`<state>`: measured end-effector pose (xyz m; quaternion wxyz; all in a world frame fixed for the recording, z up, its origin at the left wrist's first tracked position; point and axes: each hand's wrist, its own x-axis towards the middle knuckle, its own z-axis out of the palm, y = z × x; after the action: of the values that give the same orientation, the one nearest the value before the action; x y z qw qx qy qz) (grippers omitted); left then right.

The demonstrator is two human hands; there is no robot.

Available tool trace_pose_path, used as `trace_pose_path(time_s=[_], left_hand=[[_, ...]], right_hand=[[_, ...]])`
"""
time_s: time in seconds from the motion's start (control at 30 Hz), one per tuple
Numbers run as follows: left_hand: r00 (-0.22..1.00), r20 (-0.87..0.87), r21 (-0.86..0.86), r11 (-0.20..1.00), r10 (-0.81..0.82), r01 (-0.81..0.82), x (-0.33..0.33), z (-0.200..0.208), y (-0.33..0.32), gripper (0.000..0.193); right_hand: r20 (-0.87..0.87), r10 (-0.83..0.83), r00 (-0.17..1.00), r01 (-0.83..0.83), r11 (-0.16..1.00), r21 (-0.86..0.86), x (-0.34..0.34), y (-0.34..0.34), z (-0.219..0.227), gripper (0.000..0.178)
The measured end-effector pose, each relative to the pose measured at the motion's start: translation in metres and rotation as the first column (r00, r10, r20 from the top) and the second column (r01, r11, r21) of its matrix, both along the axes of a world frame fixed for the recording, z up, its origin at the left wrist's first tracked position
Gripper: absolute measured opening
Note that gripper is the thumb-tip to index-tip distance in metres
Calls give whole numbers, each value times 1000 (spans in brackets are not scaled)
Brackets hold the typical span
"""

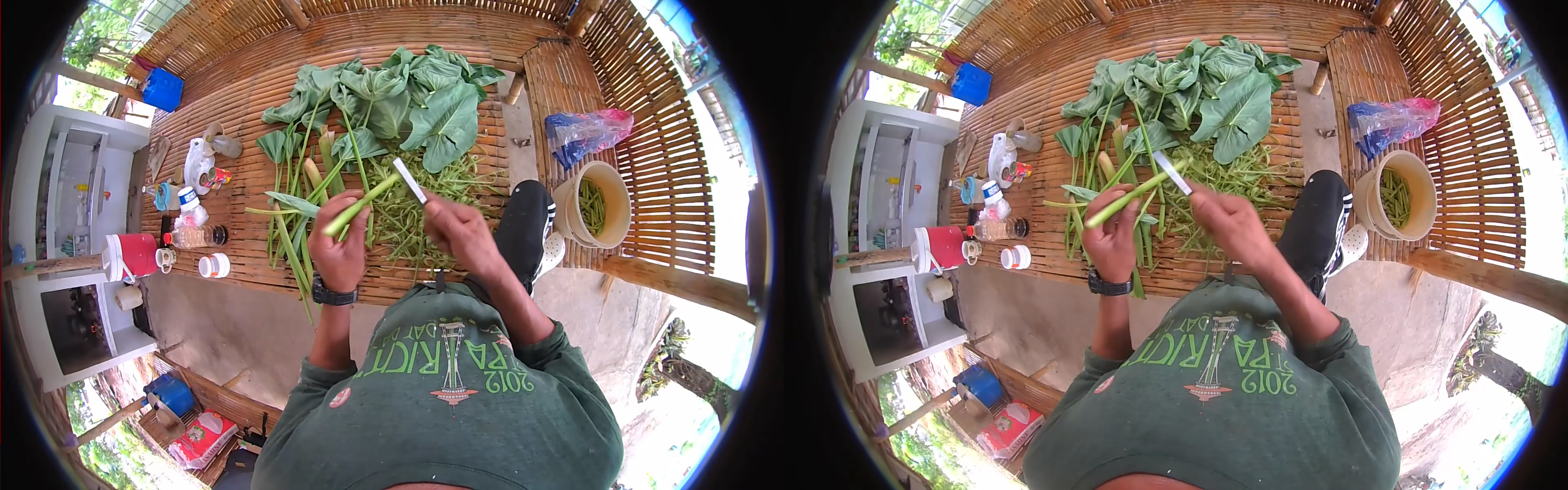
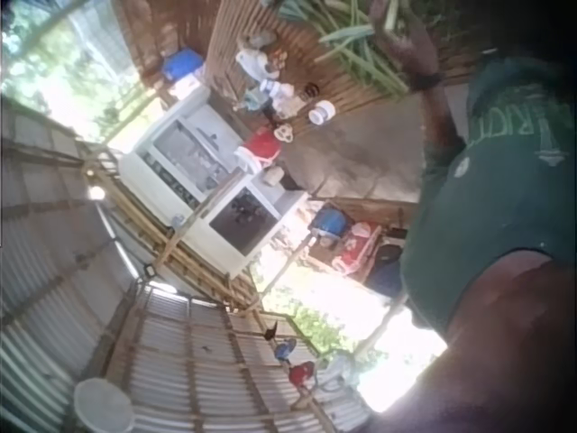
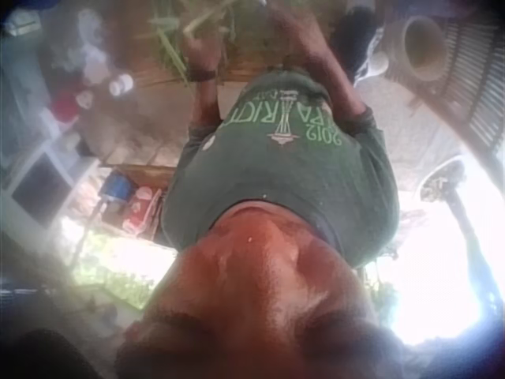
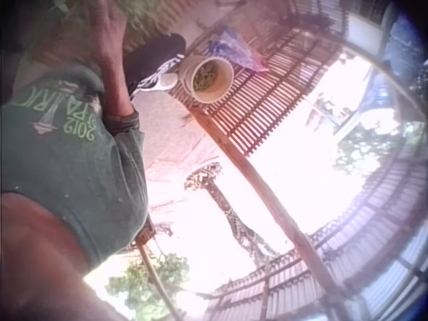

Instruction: The person peels long green vegetable stems with a knife, removing thin strips and placing them on a bamboo table. The person repeatedly picks up stems, peels them, and discards the peelings while working in an open-air setting.

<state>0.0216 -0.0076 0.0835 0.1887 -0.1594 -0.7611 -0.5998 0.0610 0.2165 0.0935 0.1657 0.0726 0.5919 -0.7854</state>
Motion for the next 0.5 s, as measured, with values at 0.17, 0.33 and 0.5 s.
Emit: trace_pose_path(time_s=[0.17, 0.33, 0.5], left_hand=[[988, 156, 273, 961, -2, -41, -5, 3, -31, 28], [978, 184, 149, 981, 97, -125, -6, -12, -39, 21], [984, 29, -135, 976, 178, -173, 1, 4, -8, 30]], right_hand=[[-2, -251, 968, 245, 945, 218, -20, 48, -47, 47], [-205, -114, 972, 189, 899, 396, -11, 38, -36, 49], [-297, 59, 953, 66, 917, 394, 9, -7, 9, 50]])
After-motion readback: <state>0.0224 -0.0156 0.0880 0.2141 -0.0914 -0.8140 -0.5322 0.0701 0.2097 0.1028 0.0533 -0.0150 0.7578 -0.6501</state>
